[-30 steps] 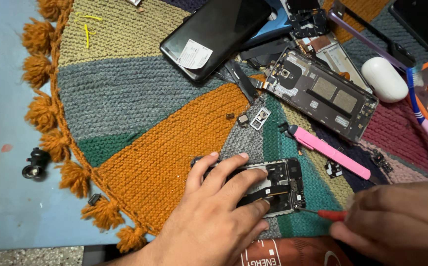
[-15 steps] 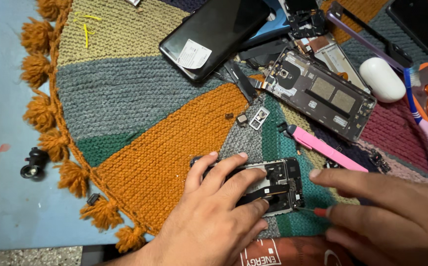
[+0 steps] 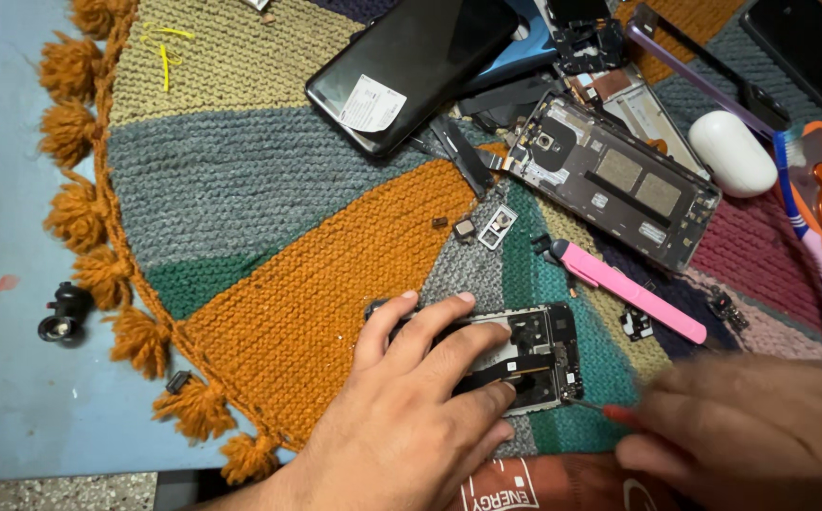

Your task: The person disassembles a smartphone using a red screwdriver and a pink plastic pry tool. They remove screws, lift internal components, and separate the back cover from the chassis. The workspace contains multiple disassembled phone parts and tools.

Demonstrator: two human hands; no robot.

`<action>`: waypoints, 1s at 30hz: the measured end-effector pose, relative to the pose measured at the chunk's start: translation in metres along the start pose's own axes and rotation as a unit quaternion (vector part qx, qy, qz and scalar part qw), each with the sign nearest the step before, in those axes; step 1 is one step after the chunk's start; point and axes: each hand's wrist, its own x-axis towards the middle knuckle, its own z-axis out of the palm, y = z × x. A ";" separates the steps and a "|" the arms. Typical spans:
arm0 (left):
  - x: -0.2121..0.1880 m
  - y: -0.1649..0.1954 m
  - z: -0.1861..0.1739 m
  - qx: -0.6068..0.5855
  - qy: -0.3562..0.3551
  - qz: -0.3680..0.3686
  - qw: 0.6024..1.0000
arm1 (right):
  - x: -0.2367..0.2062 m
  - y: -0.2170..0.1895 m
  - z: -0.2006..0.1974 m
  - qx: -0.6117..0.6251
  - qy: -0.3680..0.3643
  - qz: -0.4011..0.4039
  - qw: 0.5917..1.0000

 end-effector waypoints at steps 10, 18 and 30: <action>0.000 -0.001 -0.001 -0.006 -0.007 -0.007 1.000 | -0.016 0.033 0.064 0.091 0.399 -0.152 0.900; 0.000 0.000 -0.002 -0.004 -0.001 -0.007 1.000 | -0.018 0.007 0.028 0.021 0.433 -0.168 0.886; 0.001 0.001 -0.007 -0.015 0.015 -0.009 1.000 | -0.017 -0.008 0.001 0.037 0.240 -0.114 0.963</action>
